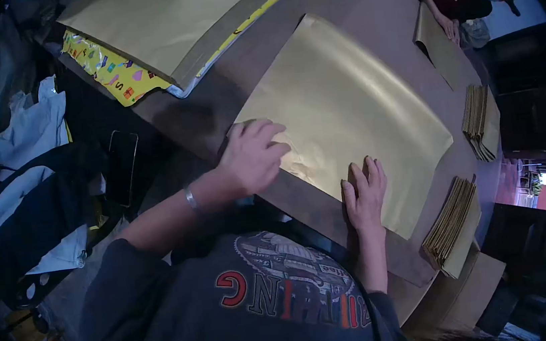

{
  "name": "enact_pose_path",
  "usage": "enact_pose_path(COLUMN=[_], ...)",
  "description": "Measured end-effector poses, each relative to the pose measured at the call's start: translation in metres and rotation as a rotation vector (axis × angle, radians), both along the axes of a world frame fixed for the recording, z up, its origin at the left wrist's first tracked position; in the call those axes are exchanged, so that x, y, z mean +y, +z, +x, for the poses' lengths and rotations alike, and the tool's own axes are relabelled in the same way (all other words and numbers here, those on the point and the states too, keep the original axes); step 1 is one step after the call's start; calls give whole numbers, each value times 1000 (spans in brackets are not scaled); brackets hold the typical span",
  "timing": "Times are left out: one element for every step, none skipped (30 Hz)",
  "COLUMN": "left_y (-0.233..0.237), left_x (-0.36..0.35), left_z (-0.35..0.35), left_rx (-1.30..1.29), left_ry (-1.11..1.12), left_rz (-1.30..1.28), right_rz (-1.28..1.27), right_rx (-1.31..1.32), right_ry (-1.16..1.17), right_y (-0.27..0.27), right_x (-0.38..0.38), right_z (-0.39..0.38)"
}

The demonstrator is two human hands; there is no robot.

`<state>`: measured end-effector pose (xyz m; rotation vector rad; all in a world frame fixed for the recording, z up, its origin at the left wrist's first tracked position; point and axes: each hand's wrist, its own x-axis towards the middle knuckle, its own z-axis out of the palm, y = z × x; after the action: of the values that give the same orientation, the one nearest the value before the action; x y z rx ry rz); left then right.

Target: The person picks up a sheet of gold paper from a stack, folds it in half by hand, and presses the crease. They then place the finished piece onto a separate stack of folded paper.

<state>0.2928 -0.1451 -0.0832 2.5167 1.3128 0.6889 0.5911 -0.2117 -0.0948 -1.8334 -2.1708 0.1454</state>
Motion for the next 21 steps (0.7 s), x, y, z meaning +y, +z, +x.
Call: enact_pose_path(left_y=[2,0,-2,-5,-6,-3,-2,-2,-2,-2,-3,-4,-4,-2,0,5,5,4,4,2,2], left_x=[-6,-12,-13,-14,-14,-14,-14,-14,-14,-14,-14,-13,-11,-7,-4,0,9,19,26,34,37], left_z=[6,12,14,15,15,12,12,13,14,14,15,17,16,13,9,3,-4,-10,-19,-25,-27], left_rx=[-68,-41,-42,-66,-87,-106,-101,-118,-135,-129,-123,-120,-116,-103,-89,-68,-38,-17,7,29,13], left_ry=[-136,-144,-151,-125,-98,-117,-121,-113,-108,-122,-112,-105,-130,-97,-60,6,57,99,81,56,32], left_rz=[-71,-93,-101,-51,-4,-26,-33,-23,-12,-18,7,32,27,30,35,2,-2,-5,-5,-4,-4], right_rz=[-3,1,-7,-2,2,-20,-27,-12,3,17,28,40,29,3,-22,-72,-68,-63,-69,-45,-25], right_rx=[-1,-16,-17,-19,-16,-7,-1,19,38,36,73,110,93,115,138,95,90,76,76,70,68], right_ry=[5,2,-5,-9,-14,-26,-31,-3,22,53,100,143,180,200,223,201,217,224,214,184,161], right_y=[-1,-3,-3,-1,1,7,9,10,10,11,13,15,15,17,18,18,15,11,11,10,7], right_x=[-1,-1,-1,0,0,0,1,3,5,9,11,12,12,13,13,11,10,9,8,9,11], right_z=[1,2,3,1,-1,-5,-9,-14,-18,-25,-35,-46,-56,-65,-73,-77,-77,-71,-65,-53,-41])
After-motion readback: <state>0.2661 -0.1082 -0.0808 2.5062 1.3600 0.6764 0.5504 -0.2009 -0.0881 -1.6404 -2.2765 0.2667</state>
